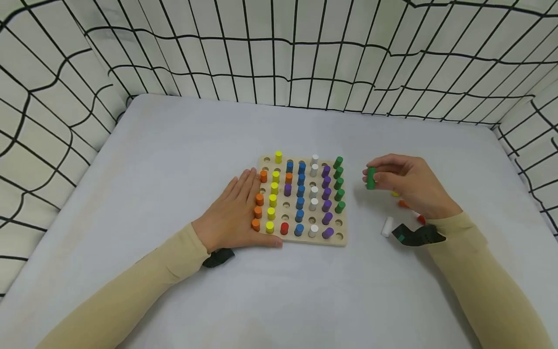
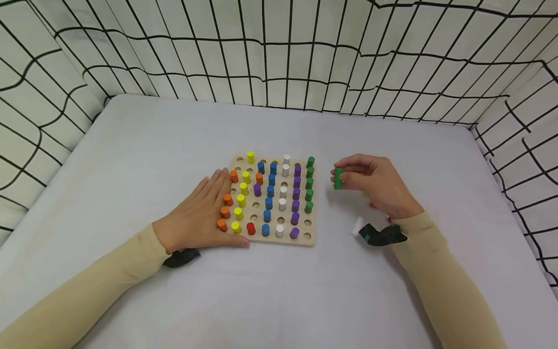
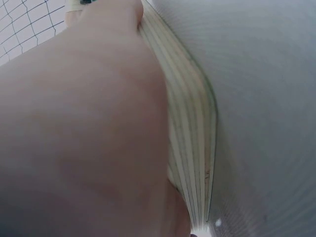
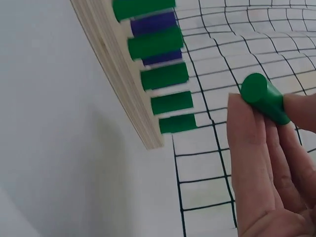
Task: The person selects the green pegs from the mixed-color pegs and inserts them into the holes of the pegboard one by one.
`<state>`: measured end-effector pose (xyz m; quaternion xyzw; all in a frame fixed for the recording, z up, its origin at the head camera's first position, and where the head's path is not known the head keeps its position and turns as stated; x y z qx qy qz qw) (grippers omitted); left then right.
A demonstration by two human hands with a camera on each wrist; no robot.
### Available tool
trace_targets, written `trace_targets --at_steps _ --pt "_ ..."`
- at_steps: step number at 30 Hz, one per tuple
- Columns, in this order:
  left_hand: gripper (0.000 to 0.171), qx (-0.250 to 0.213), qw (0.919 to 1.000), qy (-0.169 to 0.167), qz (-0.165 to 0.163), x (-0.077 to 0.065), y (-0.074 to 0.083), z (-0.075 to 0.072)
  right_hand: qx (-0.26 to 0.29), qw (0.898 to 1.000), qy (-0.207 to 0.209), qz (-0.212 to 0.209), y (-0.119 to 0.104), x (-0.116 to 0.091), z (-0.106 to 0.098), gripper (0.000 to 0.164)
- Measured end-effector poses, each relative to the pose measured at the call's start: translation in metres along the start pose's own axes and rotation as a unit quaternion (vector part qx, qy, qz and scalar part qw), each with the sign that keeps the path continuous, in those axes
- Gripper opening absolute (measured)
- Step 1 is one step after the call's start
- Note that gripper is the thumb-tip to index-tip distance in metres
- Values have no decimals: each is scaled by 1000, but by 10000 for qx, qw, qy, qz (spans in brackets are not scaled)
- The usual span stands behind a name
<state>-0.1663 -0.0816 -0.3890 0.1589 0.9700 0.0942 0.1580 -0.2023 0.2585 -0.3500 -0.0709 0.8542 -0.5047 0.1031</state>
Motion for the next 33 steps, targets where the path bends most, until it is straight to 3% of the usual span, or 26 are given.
trace_targets --at_steps 4,10,28,33 --pt "146 37 10000 -11 -6 1 2 -1 148 9998 70 -66 0 -9 4 33" --pt "146 1 10000 -22 -11 1 2 -2 356 9979 120 -531 -3 -18 15 29" --pt "146 -10 10000 -48 1 1 3 -1 339 9940 -325 -992 -6 -35 43 21" --pt "146 3 10000 -91 -38 1 2 -1 591 9904 -588 -1102 -6 -35 52 19"
Point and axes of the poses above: each hand's wrist, its own x-axis towards the middle knuckle, its own z-axis out of the palm, y = z × x, the point moved 8 cm from there along x, towards the middle knuckle, and after that the axes turned 10 degrees about -z, right-handed, at the moved point
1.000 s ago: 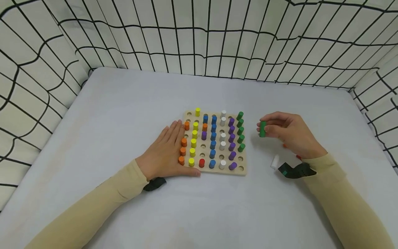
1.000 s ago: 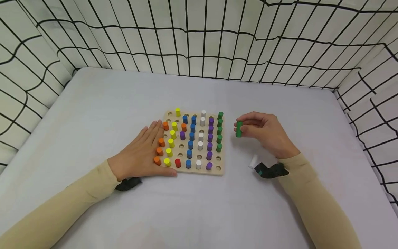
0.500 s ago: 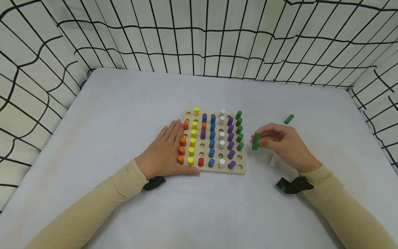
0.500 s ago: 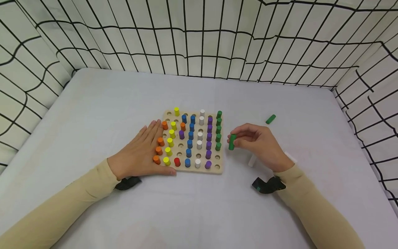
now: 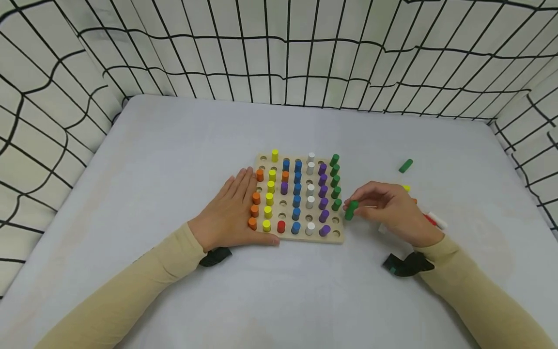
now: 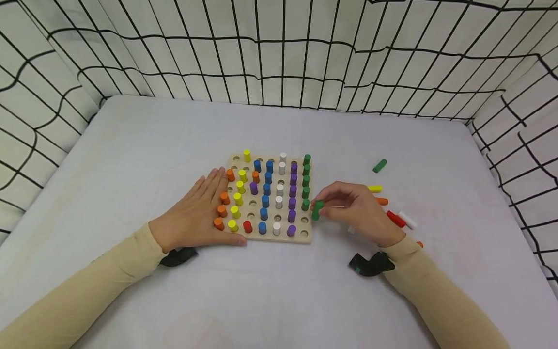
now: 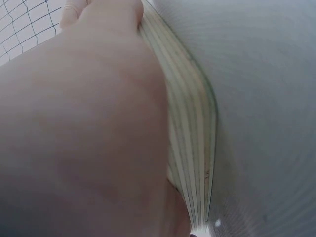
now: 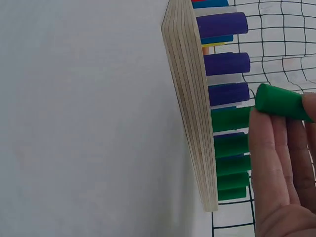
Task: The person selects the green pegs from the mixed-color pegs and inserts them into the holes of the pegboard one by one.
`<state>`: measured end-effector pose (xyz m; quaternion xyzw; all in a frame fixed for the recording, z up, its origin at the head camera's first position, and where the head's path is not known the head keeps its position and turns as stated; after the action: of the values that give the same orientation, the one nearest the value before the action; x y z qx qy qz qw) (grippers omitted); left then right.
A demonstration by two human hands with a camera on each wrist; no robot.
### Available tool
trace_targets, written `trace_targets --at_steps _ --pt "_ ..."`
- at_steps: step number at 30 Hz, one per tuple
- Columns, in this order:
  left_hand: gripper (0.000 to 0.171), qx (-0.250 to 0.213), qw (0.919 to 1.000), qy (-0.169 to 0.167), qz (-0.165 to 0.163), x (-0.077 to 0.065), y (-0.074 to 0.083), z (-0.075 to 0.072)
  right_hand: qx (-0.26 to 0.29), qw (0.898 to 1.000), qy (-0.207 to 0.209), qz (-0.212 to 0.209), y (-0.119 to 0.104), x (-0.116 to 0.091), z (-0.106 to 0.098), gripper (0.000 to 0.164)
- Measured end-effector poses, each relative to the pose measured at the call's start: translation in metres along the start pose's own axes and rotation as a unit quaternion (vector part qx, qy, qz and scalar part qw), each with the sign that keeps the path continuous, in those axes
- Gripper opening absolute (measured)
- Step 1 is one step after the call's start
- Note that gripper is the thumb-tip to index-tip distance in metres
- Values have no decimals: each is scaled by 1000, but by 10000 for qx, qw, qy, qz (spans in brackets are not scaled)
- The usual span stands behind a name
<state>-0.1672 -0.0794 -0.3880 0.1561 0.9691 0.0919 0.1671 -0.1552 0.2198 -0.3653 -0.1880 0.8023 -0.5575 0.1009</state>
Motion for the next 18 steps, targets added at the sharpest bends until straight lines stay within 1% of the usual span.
trace_targets --at_steps 4,8,13,18 --pt "146 28 10000 34 -28 -1 -2 0 197 9996 -139 -159 0 2 7 19" --pt "145 -2 10000 87 -15 -3 -2 0 351 9989 -257 -175 2 1 12 20" --pt "145 -18 9999 107 -6 -2 -1 0 287 9992 -250 -135 3 0 14 20" --pt "145 -2 9999 129 -7 -2 -1 0 207 9991 -288 -226 3 0 17 21"
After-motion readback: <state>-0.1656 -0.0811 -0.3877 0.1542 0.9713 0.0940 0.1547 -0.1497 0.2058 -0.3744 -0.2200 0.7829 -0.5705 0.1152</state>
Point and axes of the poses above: each hand's wrist, its own x-axis towards the middle knuckle, its own z-axis out of the palm, y = z × x, the point moved 8 cm from there along x, towards the middle knuckle, and after that the axes turned 10 degrees about -z, right-handed, at the moved point
